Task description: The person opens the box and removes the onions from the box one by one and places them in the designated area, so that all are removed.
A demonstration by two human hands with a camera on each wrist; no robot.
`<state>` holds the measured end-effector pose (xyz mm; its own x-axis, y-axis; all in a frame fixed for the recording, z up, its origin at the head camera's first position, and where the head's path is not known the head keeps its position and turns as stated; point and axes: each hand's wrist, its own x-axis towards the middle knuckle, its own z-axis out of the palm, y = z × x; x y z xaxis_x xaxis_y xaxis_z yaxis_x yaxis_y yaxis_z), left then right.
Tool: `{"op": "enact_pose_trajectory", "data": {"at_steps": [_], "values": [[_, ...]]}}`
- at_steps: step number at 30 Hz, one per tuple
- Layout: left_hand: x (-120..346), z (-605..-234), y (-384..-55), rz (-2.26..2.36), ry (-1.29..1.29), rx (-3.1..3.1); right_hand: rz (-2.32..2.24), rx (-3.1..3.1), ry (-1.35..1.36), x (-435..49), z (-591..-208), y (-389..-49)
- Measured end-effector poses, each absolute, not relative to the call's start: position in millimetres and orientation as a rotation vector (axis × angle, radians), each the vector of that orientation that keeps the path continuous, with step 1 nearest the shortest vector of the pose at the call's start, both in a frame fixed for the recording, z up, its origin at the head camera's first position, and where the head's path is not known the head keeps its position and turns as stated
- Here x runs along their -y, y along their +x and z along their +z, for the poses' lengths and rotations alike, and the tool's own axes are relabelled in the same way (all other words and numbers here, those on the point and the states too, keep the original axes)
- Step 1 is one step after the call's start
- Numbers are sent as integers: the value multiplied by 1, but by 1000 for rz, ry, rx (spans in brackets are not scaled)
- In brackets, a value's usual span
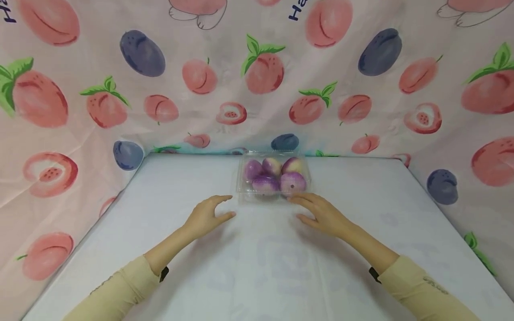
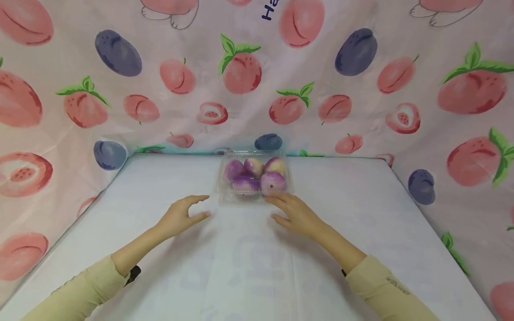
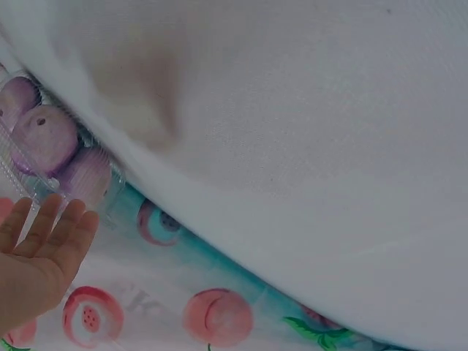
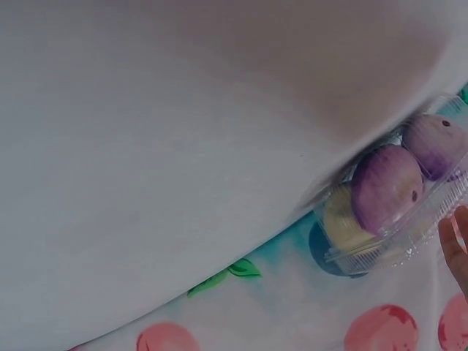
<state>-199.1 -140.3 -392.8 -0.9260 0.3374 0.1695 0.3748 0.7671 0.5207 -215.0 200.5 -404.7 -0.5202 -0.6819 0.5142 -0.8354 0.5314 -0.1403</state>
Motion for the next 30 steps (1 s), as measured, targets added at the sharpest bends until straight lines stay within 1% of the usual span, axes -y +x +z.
{"op": "enact_pose_trajectory", "data": {"at_steps": [11,16,22,30], "values": [[136,-391,-220,-987,-479,2916,541,2324,1263,-176,-395,-229],[135,-401,-226,-1213,-418,2945,552,2269,1306,-165,-394,-236],[132,-406,-231,-1560,-311,2900,587,2289,1288,-151,-389,-242],[125,-414,-230,-1725,-201,2857,577,2329,1227,-138,-389,-244]]}}
